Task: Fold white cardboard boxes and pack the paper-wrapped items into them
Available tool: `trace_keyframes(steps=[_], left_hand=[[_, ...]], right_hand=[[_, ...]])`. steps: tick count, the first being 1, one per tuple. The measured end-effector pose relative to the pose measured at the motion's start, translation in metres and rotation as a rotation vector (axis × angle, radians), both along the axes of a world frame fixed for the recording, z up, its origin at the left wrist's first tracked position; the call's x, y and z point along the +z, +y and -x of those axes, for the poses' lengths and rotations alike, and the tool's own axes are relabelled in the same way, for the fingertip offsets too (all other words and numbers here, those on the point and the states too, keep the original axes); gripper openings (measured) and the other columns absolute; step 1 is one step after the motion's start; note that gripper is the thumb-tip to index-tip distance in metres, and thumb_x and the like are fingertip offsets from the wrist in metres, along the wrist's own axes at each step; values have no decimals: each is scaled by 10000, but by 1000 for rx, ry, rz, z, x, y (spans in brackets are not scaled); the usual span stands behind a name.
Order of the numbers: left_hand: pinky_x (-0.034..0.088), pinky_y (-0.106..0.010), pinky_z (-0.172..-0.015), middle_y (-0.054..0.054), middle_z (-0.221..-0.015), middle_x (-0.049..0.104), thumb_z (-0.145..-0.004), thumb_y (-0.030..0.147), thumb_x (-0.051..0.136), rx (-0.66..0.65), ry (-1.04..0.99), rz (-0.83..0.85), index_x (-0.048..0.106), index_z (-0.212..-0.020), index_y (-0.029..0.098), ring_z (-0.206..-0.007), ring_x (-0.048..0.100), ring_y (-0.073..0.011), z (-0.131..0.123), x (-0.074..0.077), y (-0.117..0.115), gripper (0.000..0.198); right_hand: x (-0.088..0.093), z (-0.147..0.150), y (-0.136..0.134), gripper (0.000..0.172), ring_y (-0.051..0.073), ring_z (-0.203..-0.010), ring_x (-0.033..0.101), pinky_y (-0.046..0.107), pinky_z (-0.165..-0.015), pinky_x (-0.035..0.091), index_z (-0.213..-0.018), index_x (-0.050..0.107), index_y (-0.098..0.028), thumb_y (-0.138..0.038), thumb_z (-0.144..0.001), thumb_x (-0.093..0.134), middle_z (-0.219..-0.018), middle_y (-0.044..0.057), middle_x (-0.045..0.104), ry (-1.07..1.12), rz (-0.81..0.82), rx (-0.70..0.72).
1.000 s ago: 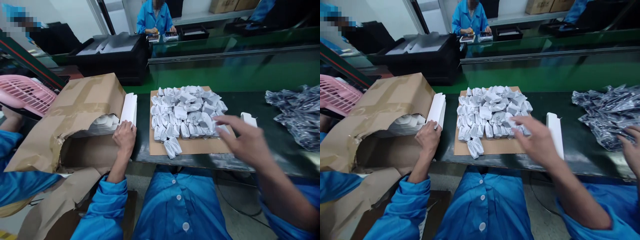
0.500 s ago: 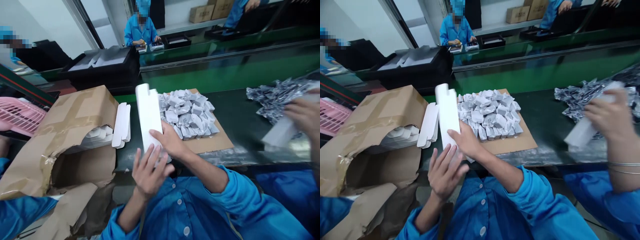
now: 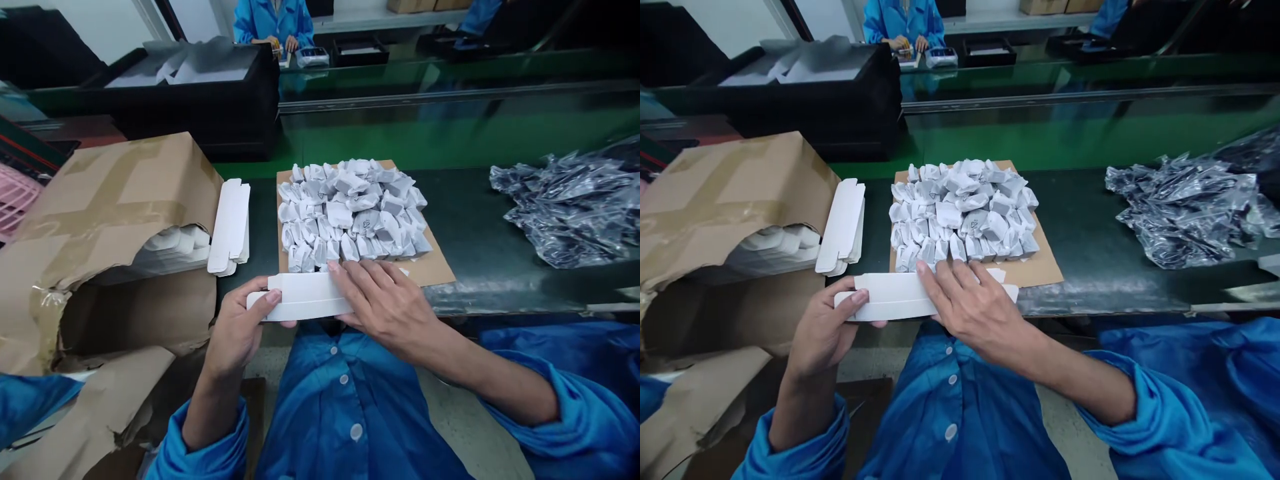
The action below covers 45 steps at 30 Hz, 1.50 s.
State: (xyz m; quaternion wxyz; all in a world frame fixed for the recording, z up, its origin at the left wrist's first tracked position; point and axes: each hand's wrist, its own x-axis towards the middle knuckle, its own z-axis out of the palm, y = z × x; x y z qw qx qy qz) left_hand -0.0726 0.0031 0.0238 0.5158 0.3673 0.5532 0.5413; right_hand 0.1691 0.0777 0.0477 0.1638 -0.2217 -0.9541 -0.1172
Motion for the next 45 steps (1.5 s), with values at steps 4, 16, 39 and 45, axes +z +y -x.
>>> trace_keyframes(steps=[4,16,39,45], left_hand=[[591,-263,-539,-28,-744,719,-827,366,712,-259,112,86,678,-1166,185,-604,677,-161,9,5,2,386],[581,-243,-633,-16,-953,745,-867,213,631,177,469,-351,668,-1173,260,-727,711,-150,-4,13,1,312],[532,-240,-677,-26,-1048,572,-730,235,724,-30,718,-459,483,-1151,249,-809,649,-143,-35,-17,11,484],[532,-249,-673,-28,-1029,600,-748,255,701,-55,881,-453,482,-1116,239,-791,656,-150,-38,-14,12,429]], right_hand=[[-6,-7,3,570,295,-1082,553,430,-866,493,-1385,492,-13,-367,-941,542,-1276,195,580,43,69,102],[-7,-6,2,383,270,-972,629,383,-767,513,-1269,572,-38,-217,-931,551,-1135,175,665,176,-100,-94],[11,27,48,318,82,-710,592,193,-640,470,-961,701,-116,-415,-916,601,-841,40,658,869,1295,136],[10,37,48,361,80,-673,560,192,-605,457,-832,644,-101,-453,-808,719,-743,21,607,827,1620,124]])
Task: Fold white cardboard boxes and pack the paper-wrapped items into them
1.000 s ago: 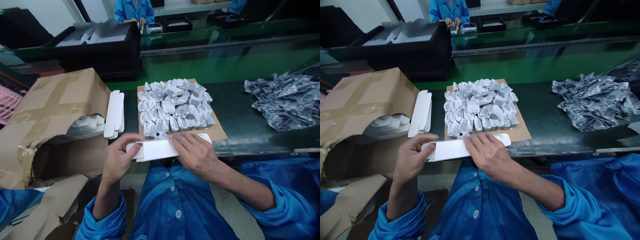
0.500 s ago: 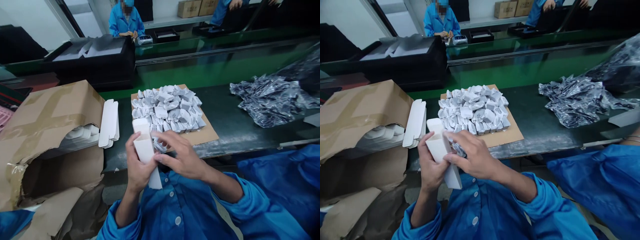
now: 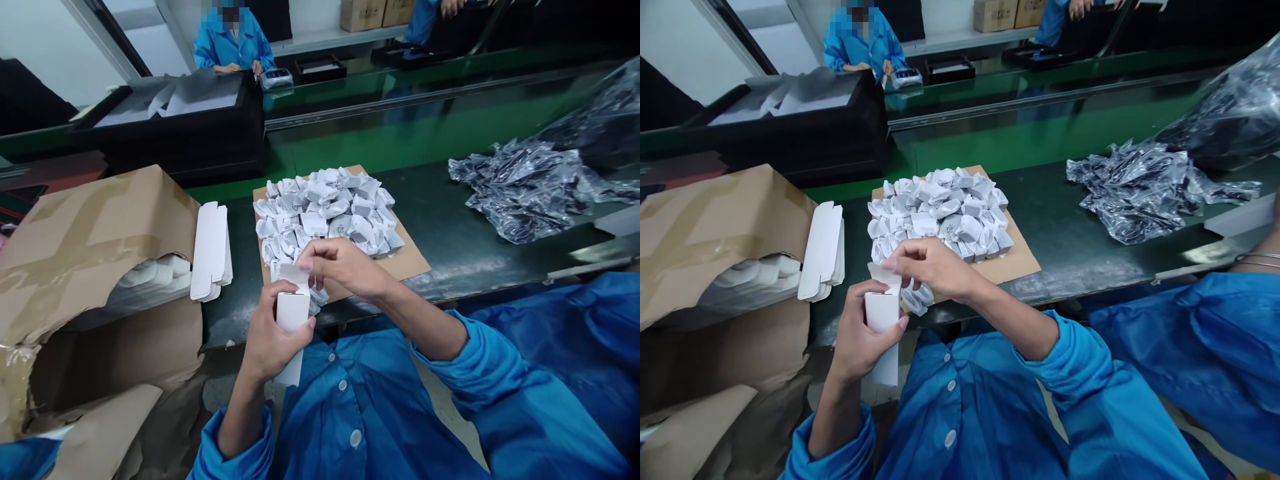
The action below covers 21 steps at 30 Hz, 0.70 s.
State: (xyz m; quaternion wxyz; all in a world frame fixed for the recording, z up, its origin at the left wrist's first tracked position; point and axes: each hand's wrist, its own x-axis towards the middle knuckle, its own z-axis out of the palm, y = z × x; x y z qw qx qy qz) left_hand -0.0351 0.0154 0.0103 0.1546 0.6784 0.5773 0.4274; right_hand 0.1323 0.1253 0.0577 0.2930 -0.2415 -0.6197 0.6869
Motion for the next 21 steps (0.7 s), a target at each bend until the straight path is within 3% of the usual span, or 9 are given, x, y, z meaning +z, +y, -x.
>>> trace_keyframes(steps=[5,9,11,14,18,21], left_hand=[[539,-257,-665,-46,-1041,596,-756,265,702,85,141,-105,465,-1202,224,-829,658,-169,-6,-5,1,507],[570,-281,-731,-92,-1163,521,-742,264,738,156,20,-233,367,-1357,221,-952,656,-193,-16,-16,-4,719],[577,-301,-769,-107,-1175,521,-752,237,743,144,-46,-236,209,-1494,226,-998,657,-206,-20,-18,-7,915],[577,-291,-727,-119,-1128,585,-784,236,723,154,-4,-180,-11,-1572,199,-949,673,-212,-21,-14,-12,1078],[581,-283,-727,-194,-1359,521,-797,285,698,151,161,-135,102,-1584,205,-1061,667,-258,-19,-5,-19,990],[582,-275,-788,-179,-1417,505,-802,250,678,109,115,-61,123,-1581,216,-1114,658,-242,-19,-2,-24,957]], right_hand=[[-4,2,-11,285,89,-831,592,205,-736,467,-968,679,-106,-302,-779,761,-946,43,665,-27,-76,13],[-10,2,-20,314,112,-880,630,220,-744,497,-1033,703,-120,-360,-831,723,-1019,64,677,8,-66,-17],[-9,1,-26,279,124,-951,645,217,-761,508,-1049,723,-138,-343,-861,696,-1069,67,681,11,-121,-46],[-6,-1,-35,194,119,-1034,650,219,-848,525,-1016,743,-143,-266,-903,645,-1085,55,693,19,-301,-82],[-10,-4,-43,205,115,-1084,649,250,-977,517,-1061,727,-121,-183,-938,576,-1112,60,702,-15,-671,-124],[-23,-3,-49,221,133,-1072,650,269,-945,528,-1101,698,-109,-213,-929,603,-1128,81,699,9,-934,-183]])
